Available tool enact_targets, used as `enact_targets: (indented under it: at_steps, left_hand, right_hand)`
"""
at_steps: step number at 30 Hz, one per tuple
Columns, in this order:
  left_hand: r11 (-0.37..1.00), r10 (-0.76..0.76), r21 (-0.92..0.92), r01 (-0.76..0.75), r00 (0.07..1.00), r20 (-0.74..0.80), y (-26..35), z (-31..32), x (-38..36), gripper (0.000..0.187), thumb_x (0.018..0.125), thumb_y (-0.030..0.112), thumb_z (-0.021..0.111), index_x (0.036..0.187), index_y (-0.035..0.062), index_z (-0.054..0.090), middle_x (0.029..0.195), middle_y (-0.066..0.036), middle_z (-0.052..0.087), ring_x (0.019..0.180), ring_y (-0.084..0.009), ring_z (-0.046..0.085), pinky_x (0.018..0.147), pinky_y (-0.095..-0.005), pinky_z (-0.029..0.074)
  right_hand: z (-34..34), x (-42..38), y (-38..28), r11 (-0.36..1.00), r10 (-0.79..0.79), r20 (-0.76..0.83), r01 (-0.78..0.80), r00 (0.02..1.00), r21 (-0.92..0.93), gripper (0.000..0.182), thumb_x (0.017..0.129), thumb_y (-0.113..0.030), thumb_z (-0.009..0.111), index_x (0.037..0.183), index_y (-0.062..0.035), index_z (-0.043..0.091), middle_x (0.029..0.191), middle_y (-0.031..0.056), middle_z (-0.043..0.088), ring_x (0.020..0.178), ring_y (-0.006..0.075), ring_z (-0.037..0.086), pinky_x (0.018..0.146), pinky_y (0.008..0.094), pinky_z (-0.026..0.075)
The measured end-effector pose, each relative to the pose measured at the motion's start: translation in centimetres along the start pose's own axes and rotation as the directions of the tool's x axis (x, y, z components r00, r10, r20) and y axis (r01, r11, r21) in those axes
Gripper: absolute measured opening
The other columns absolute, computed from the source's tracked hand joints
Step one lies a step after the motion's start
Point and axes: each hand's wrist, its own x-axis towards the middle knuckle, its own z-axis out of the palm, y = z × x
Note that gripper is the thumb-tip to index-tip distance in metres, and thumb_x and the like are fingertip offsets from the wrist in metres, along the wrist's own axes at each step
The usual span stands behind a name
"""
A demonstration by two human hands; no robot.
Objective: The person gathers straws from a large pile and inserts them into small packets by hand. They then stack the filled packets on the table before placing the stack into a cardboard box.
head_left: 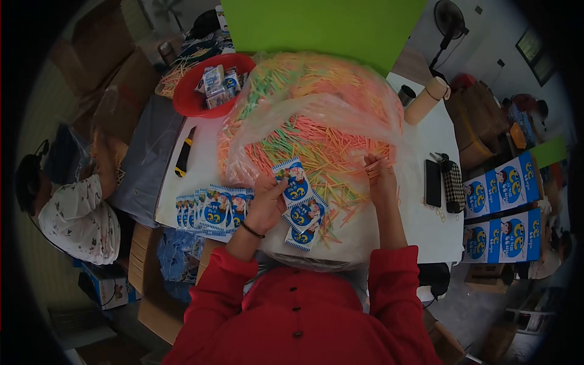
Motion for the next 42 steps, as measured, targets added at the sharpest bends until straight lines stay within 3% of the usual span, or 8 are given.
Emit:
enact_targets:
  at_steps: [5,7,11,16,26,28,34,42]
  left_hand:
    - [0.998,-0.062,-0.020,0.061,0.997,-0.040,-2.0,-1.6,-0.2,0.023,0.096,0.011,0.056,0.117,0.0017,0.061,0.109,-0.006,0.067,0.100,-0.0167,0.065,0.086,-0.0312,0.053]
    - [0.992,-0.038,0.115,0.045,0.997,-0.065,-2.1,-1.7,-0.2,0.021,0.092,0.010,0.062,0.111,0.0015,0.066,0.103,-0.006,0.069,0.092,-0.0148,0.066,0.082,-0.0272,0.053]
    - [0.995,-0.022,0.099,0.027,0.998,-0.054,-1.7,-1.8,-0.6,0.022,0.092,0.008,0.061,0.112,0.0001,0.066,0.100,-0.005,0.070,0.089,-0.0137,0.067,0.078,-0.0253,0.053]
    - [0.797,0.188,0.569,-0.200,0.979,0.081,-1.9,-1.8,-0.7,0.020,0.088,0.006,0.067,0.106,-0.0008,0.069,0.092,-0.003,0.071,0.081,-0.0051,0.062,0.071,-0.0194,0.050]
    - [0.669,0.224,0.686,-0.287,0.957,0.181,-1.5,-0.3,-1.0,0.021,0.088,0.004,0.066,0.108,-0.0015,0.068,0.094,-0.004,0.071,0.085,-0.0061,0.063,0.074,-0.0207,0.051]
    - [0.738,0.202,0.629,-0.245,0.969,0.141,-1.1,0.2,-1.4,0.020,0.088,0.003,0.065,0.107,-0.0016,0.068,0.095,-0.004,0.071,0.086,-0.0068,0.063,0.075,-0.0207,0.050]
    - [0.733,0.167,0.634,-0.245,0.969,0.181,-2.1,-0.7,-1.5,0.024,0.090,0.003,0.062,0.114,-0.0012,0.065,0.102,-0.004,0.069,0.092,-0.0073,0.061,0.080,-0.0216,0.050]
    - [0.818,0.166,0.514,-0.258,0.962,0.219,-1.3,0.3,-1.4,0.031,0.092,0.002,0.059,0.123,-0.0001,0.059,0.107,-0.002,0.066,0.098,-0.0076,0.060,0.086,-0.0234,0.049]
  right_hand:
    - [0.1,-1.8,1.2,0.861,-0.138,0.226,0.230,0.964,-0.454,0.021,0.101,-0.018,0.048,0.107,-0.0020,0.059,0.109,0.0083,0.065,0.101,0.0159,0.061,0.092,0.0299,0.046]
    - [-0.3,-1.9,1.7,0.491,-0.154,0.378,0.403,0.913,-0.772,0.020,0.100,-0.018,0.049,0.108,-0.0031,0.060,0.108,0.0084,0.066,0.104,0.0160,0.061,0.091,0.0299,0.046]
    - [-0.2,-2.1,1.8,0.714,-0.239,0.273,0.360,0.932,-0.601,0.021,0.100,-0.020,0.049,0.108,-0.0040,0.061,0.109,0.0077,0.066,0.107,0.0167,0.060,0.090,0.0299,0.045]
    - [5.1,-5.4,-0.3,0.978,-0.055,0.270,0.107,0.961,-0.179,0.023,0.102,-0.024,0.044,0.107,-0.0060,0.058,0.118,0.0117,0.063,0.114,0.0176,0.057,0.101,0.0306,0.039]
    - [12.9,-9.7,0.3,0.969,-0.011,0.540,0.143,0.842,-0.203,0.019,0.103,-0.016,0.035,0.102,-0.0086,0.053,0.119,0.0108,0.062,0.137,0.0230,0.033,0.113,0.0426,0.019]
    - [12.3,-8.7,0.9,0.780,-0.029,0.720,0.466,0.694,-0.418,0.013,0.101,-0.016,0.040,0.101,-0.0084,0.051,0.128,0.0113,0.059,0.139,0.0258,0.030,0.114,0.0446,0.017]
    - [11.6,-9.0,-0.1,0.266,0.160,0.813,0.769,0.560,-0.582,0.038,0.095,-0.019,0.050,0.132,-0.0090,0.049,0.129,0.0097,0.055,0.136,0.0314,0.033,0.113,0.0499,0.008]
    - [11.0,-8.7,-3.2,0.336,0.007,0.747,0.702,0.665,-0.628,0.033,0.082,-0.014,0.070,0.112,-0.0069,0.060,0.106,0.0088,0.062,0.111,0.0276,0.053,0.101,0.0416,0.032]
